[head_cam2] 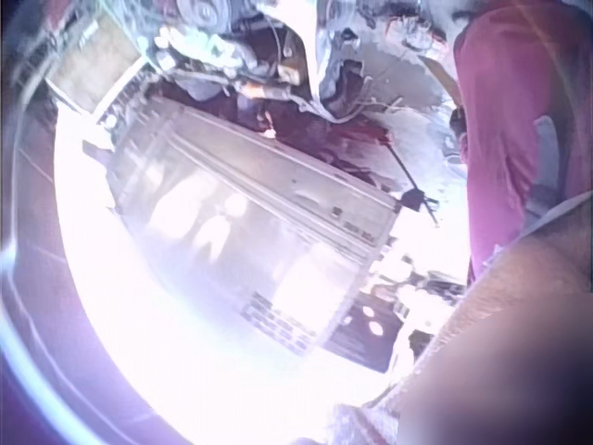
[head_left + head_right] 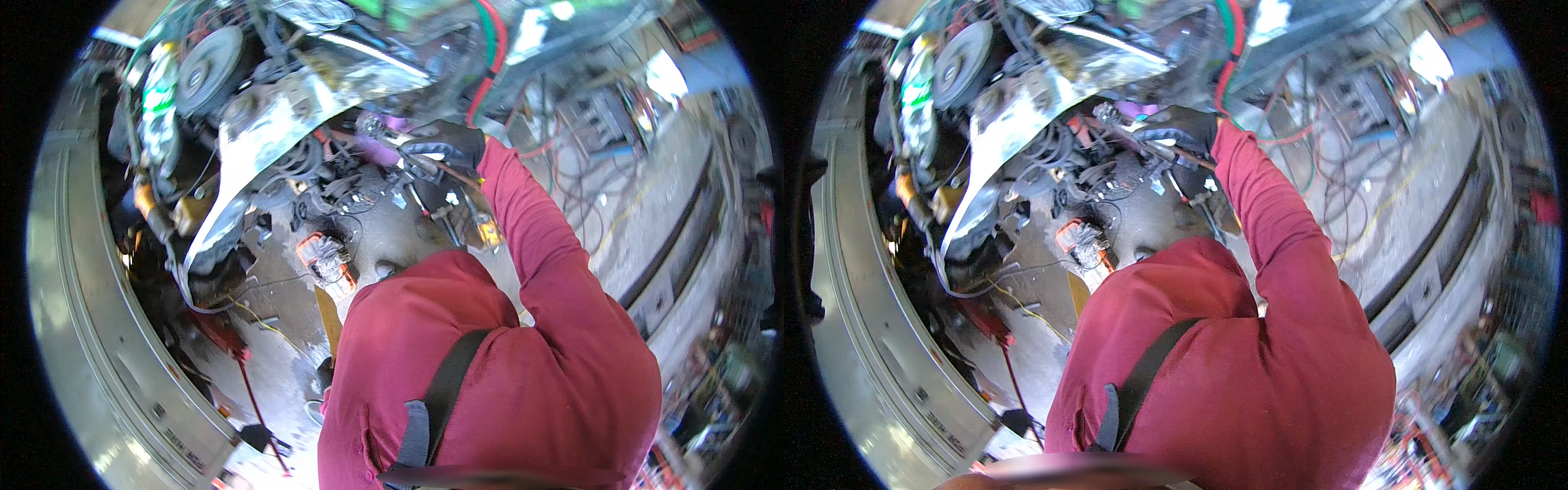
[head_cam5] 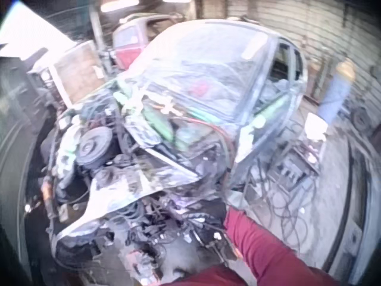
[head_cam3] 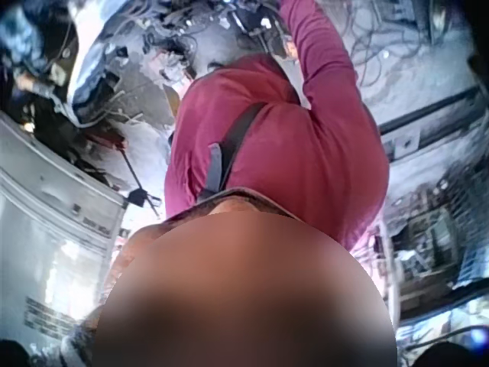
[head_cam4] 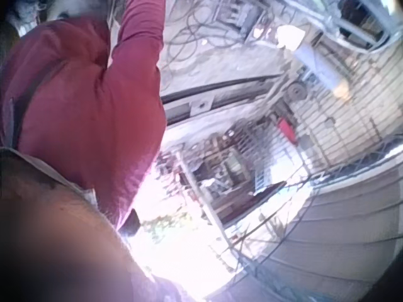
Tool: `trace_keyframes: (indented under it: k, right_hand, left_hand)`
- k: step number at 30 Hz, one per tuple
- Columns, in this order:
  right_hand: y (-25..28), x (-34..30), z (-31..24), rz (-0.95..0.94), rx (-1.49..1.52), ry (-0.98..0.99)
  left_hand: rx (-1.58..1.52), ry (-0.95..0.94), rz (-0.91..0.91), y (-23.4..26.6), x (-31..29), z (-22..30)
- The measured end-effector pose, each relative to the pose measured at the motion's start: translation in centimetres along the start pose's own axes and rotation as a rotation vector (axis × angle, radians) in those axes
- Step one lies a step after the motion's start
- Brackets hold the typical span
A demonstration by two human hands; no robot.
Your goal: The person positions a piece of cardboard over the front of a car engine bay and uses tin snips to cut the cardboard. After cutting, the person removes the cardboard and places it on the floor.
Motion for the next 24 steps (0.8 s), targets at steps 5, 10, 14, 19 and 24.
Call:
trace_keyframes:
  k: [5,10,14,19,24]
  right_hand:
    - [-1.0,-12.1,0.1,0.274,0.880,-0.657]
    - [10.0,-25.6,-3.3,-0.140,-0.236,-0.679]
    - [18.8,-37.2,-2.5,-0.267,-0.362,-1.065]
    - [24.4,-41.4,-3.7,-0.066,-0.262,-1.254]
    - [24.6,-41.2,-5.3,0.302,-0.269,-1.542]
  left_hand:
    - [0.168,-0.057,-0.071,3.2,3.3,3.6]
    - [0.269,-0.123,-0.112,5.7,5.6,7.7]
    - [0.306,-0.217,-0.116,6.7,7.3,11.5]
    - [0.334,-0.405,-0.095,7.0,9.0,16.7]
    - [0.107,-0.165,-0.213,6.4,9.9,16.8]
Point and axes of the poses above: each hand's wrist, its own x-axis towards the middle knuckle, its own y-axis out of the back of the hand, z = x × y, the point moved 10 cm from there along x, towards the middle knuckle, and after that the axes turned 5 degrees about y, right-handed, at the moved point
